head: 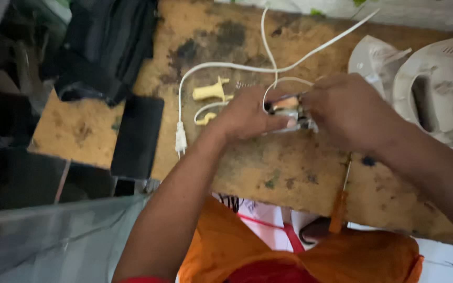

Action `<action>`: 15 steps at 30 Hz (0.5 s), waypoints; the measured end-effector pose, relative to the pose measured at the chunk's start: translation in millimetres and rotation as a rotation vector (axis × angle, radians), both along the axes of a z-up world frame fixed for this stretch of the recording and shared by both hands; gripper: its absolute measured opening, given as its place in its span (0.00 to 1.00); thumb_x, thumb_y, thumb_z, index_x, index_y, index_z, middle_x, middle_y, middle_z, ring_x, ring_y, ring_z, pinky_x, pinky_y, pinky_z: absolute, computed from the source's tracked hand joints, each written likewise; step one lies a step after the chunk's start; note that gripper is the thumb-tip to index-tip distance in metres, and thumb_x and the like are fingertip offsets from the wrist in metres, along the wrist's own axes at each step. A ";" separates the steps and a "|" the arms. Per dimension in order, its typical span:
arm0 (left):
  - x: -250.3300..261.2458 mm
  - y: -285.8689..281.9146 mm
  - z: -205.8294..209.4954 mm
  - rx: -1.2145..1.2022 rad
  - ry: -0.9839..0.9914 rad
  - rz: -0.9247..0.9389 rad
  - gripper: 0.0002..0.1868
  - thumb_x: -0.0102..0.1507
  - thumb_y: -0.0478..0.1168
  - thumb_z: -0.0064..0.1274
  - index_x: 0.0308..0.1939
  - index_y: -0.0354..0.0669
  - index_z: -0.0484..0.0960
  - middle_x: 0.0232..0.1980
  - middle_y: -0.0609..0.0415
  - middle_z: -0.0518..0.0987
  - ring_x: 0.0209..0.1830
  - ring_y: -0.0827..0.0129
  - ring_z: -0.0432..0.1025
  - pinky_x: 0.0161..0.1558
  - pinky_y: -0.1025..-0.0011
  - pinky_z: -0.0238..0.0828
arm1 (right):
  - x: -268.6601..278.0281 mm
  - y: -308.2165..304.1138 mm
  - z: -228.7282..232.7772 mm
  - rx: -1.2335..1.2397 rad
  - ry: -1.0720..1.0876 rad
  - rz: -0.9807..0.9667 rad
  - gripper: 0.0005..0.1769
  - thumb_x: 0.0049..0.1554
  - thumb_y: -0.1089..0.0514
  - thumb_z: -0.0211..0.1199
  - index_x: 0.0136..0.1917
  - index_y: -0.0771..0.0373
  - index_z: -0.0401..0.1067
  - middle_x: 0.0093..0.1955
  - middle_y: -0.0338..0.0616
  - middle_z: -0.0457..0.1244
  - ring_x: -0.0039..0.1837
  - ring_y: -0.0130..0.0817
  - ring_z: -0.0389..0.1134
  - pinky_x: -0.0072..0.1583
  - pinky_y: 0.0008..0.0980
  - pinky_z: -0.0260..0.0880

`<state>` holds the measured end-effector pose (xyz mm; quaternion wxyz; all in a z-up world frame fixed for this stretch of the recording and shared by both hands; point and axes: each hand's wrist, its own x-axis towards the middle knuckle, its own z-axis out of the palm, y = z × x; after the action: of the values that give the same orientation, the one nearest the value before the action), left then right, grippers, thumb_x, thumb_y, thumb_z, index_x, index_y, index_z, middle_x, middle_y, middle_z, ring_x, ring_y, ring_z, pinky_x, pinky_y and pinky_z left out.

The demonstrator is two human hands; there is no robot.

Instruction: The person works on a small white electrical component, likely a motor or transformer, on a wooden workbench. They use their hands to manipulate wires and parts of the component, occasionally picking up a screwdriver to adjust or tighten connections. The task involves repeated handling and adjustment of the component's internal wiring.

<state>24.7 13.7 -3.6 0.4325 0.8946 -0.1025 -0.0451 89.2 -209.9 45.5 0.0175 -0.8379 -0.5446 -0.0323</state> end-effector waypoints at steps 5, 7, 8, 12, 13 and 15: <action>-9.6 3.3 5.0 -0.113 0.022 -0.032 0.30 0.56 0.58 0.59 0.62 0.62 0.80 0.54 0.60 0.87 0.55 0.68 0.79 0.52 0.72 0.69 | -3.6 -6.8 -7.9 0.045 0.068 -0.013 0.03 0.44 0.58 0.62 0.35 0.54 0.71 0.36 0.41 0.64 0.43 0.49 0.67 0.43 0.49 0.63; -3.9 7.0 3.9 -0.108 -0.053 -0.065 0.29 0.57 0.61 0.58 0.60 0.61 0.81 0.50 0.60 0.87 0.50 0.69 0.80 0.48 0.72 0.69 | -1.2 -12.8 -9.9 0.118 0.171 -0.080 0.06 0.56 0.63 0.58 0.38 0.54 0.71 0.39 0.40 0.64 0.48 0.48 0.66 0.45 0.48 0.62; -6.1 6.3 4.9 -0.179 0.011 -0.053 0.29 0.57 0.57 0.60 0.62 0.60 0.80 0.55 0.61 0.86 0.55 0.72 0.78 0.53 0.74 0.68 | -4.5 -16.3 -11.5 0.159 0.264 -0.169 0.04 0.59 0.60 0.60 0.42 0.52 0.74 0.43 0.36 0.67 0.50 0.42 0.67 0.49 0.44 0.64; -6.3 5.4 0.7 -0.197 0.090 0.007 0.30 0.54 0.55 0.63 0.61 0.59 0.83 0.48 0.64 0.85 0.49 0.76 0.76 0.50 0.78 0.67 | -7.9 -18.3 -12.1 0.177 0.316 -0.205 0.05 0.62 0.58 0.61 0.46 0.52 0.77 0.44 0.38 0.67 0.50 0.41 0.67 0.49 0.42 0.65; -4.8 3.5 4.4 -0.194 0.087 0.005 0.30 0.54 0.55 0.63 0.61 0.59 0.83 0.48 0.64 0.85 0.49 0.76 0.76 0.50 0.78 0.67 | -10.8 -14.1 -7.5 0.181 0.313 -0.206 0.05 0.62 0.58 0.61 0.46 0.52 0.77 0.44 0.38 0.67 0.50 0.41 0.67 0.49 0.42 0.65; -6.0 2.1 10.9 -0.076 0.062 -0.001 0.30 0.55 0.58 0.59 0.61 0.62 0.81 0.48 0.61 0.87 0.49 0.69 0.79 0.46 0.72 0.69 | -14.4 -1.9 0.6 0.071 -0.069 -0.004 0.08 0.47 0.65 0.61 0.29 0.58 0.66 0.31 0.43 0.59 0.34 0.51 0.60 0.37 0.50 0.56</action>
<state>18.7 15.7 7.3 0.4692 0.8756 -0.0913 -0.0692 74.8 -211.8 46.1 0.0286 -0.8363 -0.5416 -0.0804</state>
